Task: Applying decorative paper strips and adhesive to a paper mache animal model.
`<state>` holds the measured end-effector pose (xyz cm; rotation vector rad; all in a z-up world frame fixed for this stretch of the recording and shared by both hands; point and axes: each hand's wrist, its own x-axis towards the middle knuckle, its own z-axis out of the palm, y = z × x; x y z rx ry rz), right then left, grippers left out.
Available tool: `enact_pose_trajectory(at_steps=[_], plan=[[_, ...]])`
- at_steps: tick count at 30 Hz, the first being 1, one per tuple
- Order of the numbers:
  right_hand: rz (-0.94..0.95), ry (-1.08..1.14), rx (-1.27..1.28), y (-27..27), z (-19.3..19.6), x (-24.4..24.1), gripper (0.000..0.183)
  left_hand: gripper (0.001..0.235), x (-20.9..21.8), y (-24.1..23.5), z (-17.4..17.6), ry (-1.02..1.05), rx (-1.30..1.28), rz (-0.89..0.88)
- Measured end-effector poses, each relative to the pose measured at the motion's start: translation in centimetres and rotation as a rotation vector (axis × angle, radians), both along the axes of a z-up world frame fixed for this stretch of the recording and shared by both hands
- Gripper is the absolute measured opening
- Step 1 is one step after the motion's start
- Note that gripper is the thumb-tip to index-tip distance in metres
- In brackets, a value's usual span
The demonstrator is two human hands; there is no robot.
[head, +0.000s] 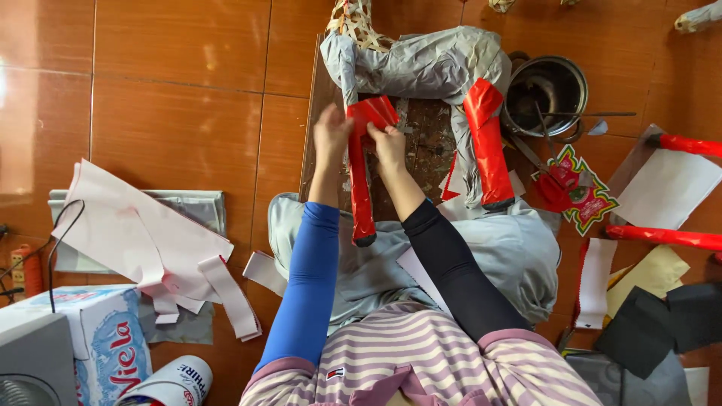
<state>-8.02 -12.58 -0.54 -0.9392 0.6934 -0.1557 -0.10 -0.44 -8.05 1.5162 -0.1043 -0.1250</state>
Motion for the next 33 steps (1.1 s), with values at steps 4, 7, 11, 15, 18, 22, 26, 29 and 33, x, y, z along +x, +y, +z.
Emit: enact_pose_trajectory(at_steps=[4, 7, 11, 15, 18, 22, 26, 29, 33], plan=[[0.023, -0.036, -0.081, -1.1, -2.6, -0.3, 0.018, 0.048, -1.4, -1.5, 0.7, -0.008, 0.309, -0.089], [0.106, 0.007, 0.213, -2.1, -2.1, -1.6, 0.018, 0.058, -2.5, -2.3, 2.5, 0.032, 0.535, -0.086], [0.223, 0.009, -0.799, -1.6, -1.4, -0.1, 0.026, 0.055, -2.0, -2.9, 0.1, 0.132, 0.63, -0.047], [0.562, 0.105, -0.914, -0.6, 3.2, 4.3, 0.029, 0.059, -2.5, -2.3, -1.1, 0.097, 0.562, -0.052], [0.615, -0.029, -0.633, -2.0, -1.3, 6.7, 0.028, 0.095, -4.5, -1.3, 9.4, 0.13, 0.538, -0.111], [0.566, -0.118, 0.242, -1.3, -4.2, 6.7, 0.029, 0.11, -6.3, -0.1, 9.2, 0.055, 0.165, -0.107], [0.386, -0.285, 0.484, 0.2, -4.2, 5.5, 0.034, 0.099, -5.2, -0.6, 8.5, -0.212, 0.139, -0.08], [0.371, -0.358, 0.455, 0.4, -4.6, 4.8, 0.032, 0.089, -4.4, -1.1, 8.4, -0.29, 0.394, -0.07], [0.282, 0.008, 0.347, 1.6, 0.6, 1.9, 0.058, 0.081, -3.5, -2.2, 9.1, -0.259, 0.613, -0.106]])
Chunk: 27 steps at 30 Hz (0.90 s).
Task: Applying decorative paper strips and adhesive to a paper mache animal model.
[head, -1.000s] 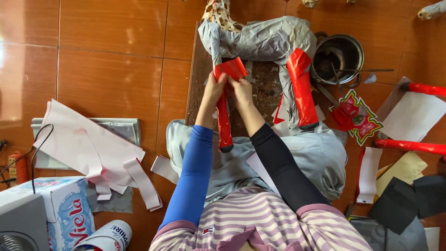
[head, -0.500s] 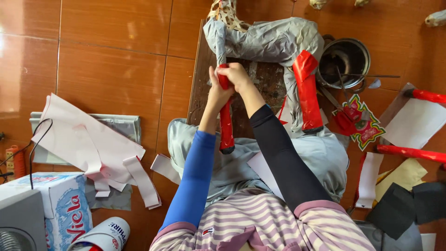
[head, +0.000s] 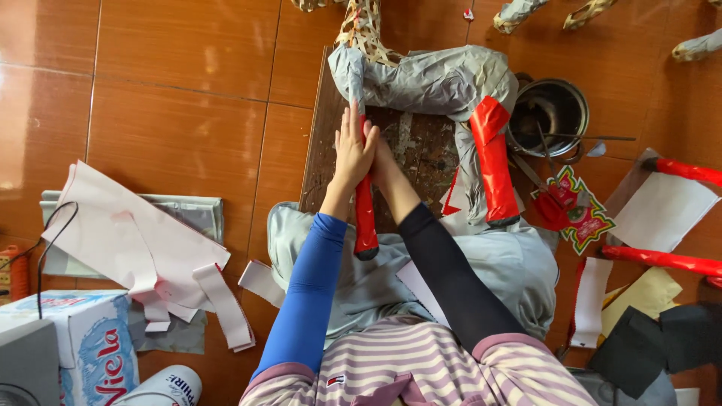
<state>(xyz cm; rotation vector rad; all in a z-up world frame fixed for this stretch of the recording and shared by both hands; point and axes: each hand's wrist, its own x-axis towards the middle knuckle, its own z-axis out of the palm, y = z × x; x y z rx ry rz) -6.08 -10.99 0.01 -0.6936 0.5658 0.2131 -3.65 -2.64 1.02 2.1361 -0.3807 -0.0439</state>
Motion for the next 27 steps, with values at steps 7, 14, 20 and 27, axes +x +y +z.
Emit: enact_pose_trajectory(at_steps=[7, 14, 20, 27], plan=[[0.091, 0.054, -0.032, 2.8, 1.0, -9.8, 0.058, 0.065, 2.1, 0.1, 1.3, -0.129, 0.352, -0.164], [0.169, -0.117, 0.114, 4.2, 5.4, -16.4, 0.045, 0.046, 5.0, 1.0, -2.0, 0.785, -0.923, 0.062], [0.099, -0.032, -0.017, 4.6, 5.9, -15.8, 0.052, 0.084, 6.7, -1.9, -6.4, 0.787, -0.477, 0.0], [0.038, -0.144, -0.082, 3.1, 7.4, -13.7, 0.072, 0.097, 4.0, 0.4, -11.9, 0.056, -0.666, 0.189]])
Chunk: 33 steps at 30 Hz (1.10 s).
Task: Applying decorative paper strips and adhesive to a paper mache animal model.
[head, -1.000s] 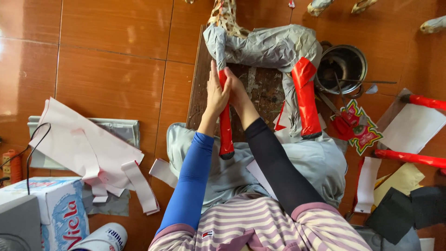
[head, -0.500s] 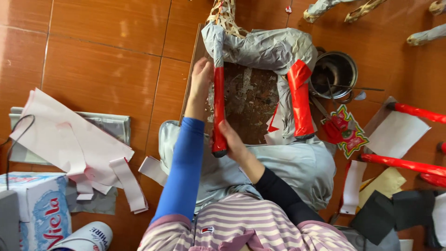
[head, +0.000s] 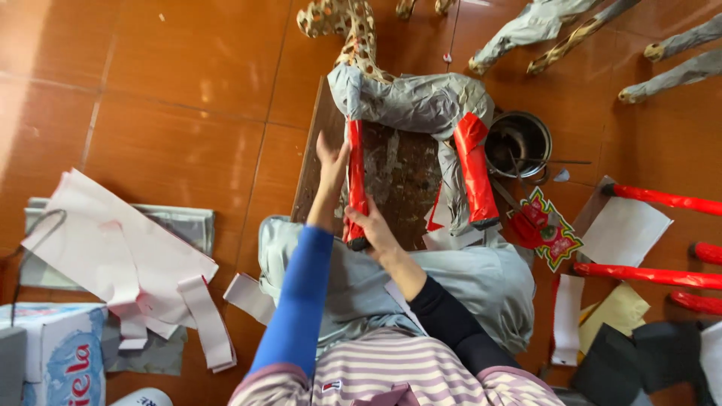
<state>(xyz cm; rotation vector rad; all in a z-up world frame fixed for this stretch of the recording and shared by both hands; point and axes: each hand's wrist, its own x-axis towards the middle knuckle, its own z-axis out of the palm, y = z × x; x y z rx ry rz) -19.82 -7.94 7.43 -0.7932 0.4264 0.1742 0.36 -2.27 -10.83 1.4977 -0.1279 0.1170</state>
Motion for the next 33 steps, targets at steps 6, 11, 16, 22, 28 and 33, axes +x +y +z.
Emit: enact_pose_trajectory(at_steps=[6, 11, 16, 22, 28, 33], plan=[[0.061, -0.11, 0.119, -1.6, 4.4, 5.2, 0.071, 0.051, -7.7, 6.3, -1.7, 0.697, -0.223, -0.504], [0.095, -0.28, 0.355, -2.8, 11.8, 3.6, 0.05, 0.053, -9.7, 11.2, 8.1, 0.616, -0.191, -0.591], [0.183, -0.525, 0.633, -5.5, 13.3, -1.8, 0.051, 0.062, -11.6, 16.8, 16.3, 0.579, -0.644, -0.776], [0.137, -0.513, 0.164, -9.3, 0.1, -3.3, 0.062, 0.082, -18.3, 14.2, 24.3, 0.328, -1.341, -1.043], [-0.204, -0.236, -1.07, -16.0, -2.8, -11.8, 0.045, 0.061, -16.9, 9.3, 20.5, 0.427, -0.682, -0.719], [-0.477, 0.016, -1.556, -21.4, 0.9, -20.8, 0.029, 0.047, -13.3, 8.6, 13.1, 0.632, -0.478, -0.528]])
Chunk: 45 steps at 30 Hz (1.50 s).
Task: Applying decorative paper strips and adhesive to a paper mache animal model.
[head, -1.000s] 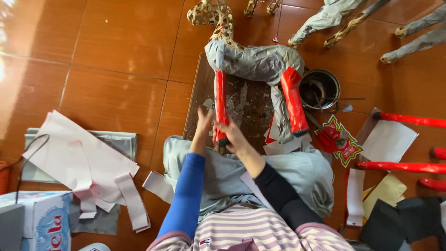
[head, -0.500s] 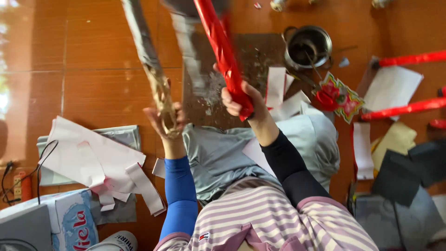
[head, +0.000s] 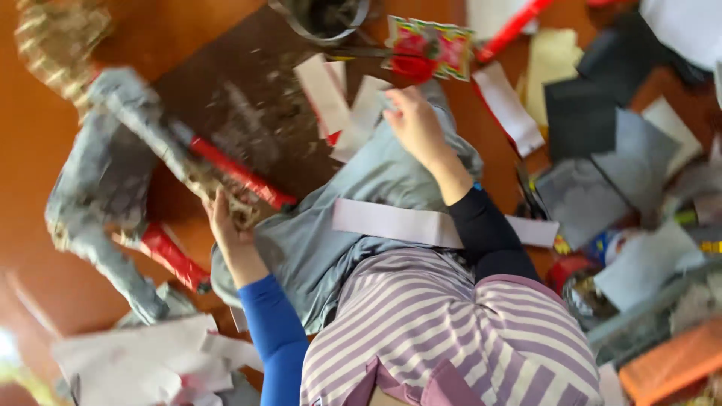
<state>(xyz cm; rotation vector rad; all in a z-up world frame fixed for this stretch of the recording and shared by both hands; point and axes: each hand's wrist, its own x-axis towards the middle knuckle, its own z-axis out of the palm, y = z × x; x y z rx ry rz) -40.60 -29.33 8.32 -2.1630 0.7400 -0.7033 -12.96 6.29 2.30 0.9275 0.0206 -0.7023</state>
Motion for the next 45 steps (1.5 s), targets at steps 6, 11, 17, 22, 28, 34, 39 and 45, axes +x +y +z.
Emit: enact_pose_trajectory(at_steps=[6, 11, 17, 22, 28, 34, 39, 45], plan=[[-0.379, 0.262, -0.099, -8.1, -11.2, -13.8, 0.015, 0.06, -1.0, 1.4, 0.7, 0.126, 0.059, -0.009], [-0.708, 0.451, -0.157, -13.8, -24.1, -26.4, 0.008, 0.079, -2.7, 1.7, -0.3, 0.22, 0.033, 0.05], [-0.925, 0.662, -0.062, -15.7, -22.1, -30.1, 0.012, 0.068, -2.0, 4.6, -6.3, 0.146, 0.173, -0.129], [-0.972, 0.632, 0.025, -18.6, -22.1, -28.7, 0.02, 0.06, -2.0, 3.7, -6.1, 0.127, 0.303, -0.176], [-1.003, 0.529, -0.066, -22.8, -24.2, -27.8, 0.011, 0.061, -2.7, 2.9, -4.8, -0.014, 0.533, -0.258], [-1.019, 0.678, -0.008, -26.7, -23.6, -27.5, 0.053, 0.063, -3.1, 2.5, -3.9, -0.041, 0.578, -0.275], [-1.016, 0.844, 0.234, -28.6, -22.6, -27.5, 0.071, 0.062, -3.3, 2.0, -3.8, -0.053, 0.665, -0.269], [-0.92, 0.918, -0.061, -27.5, -27.8, -29.4, 0.023, 0.055, -3.5, 1.3, -4.0, -0.034, 0.785, -0.245]])
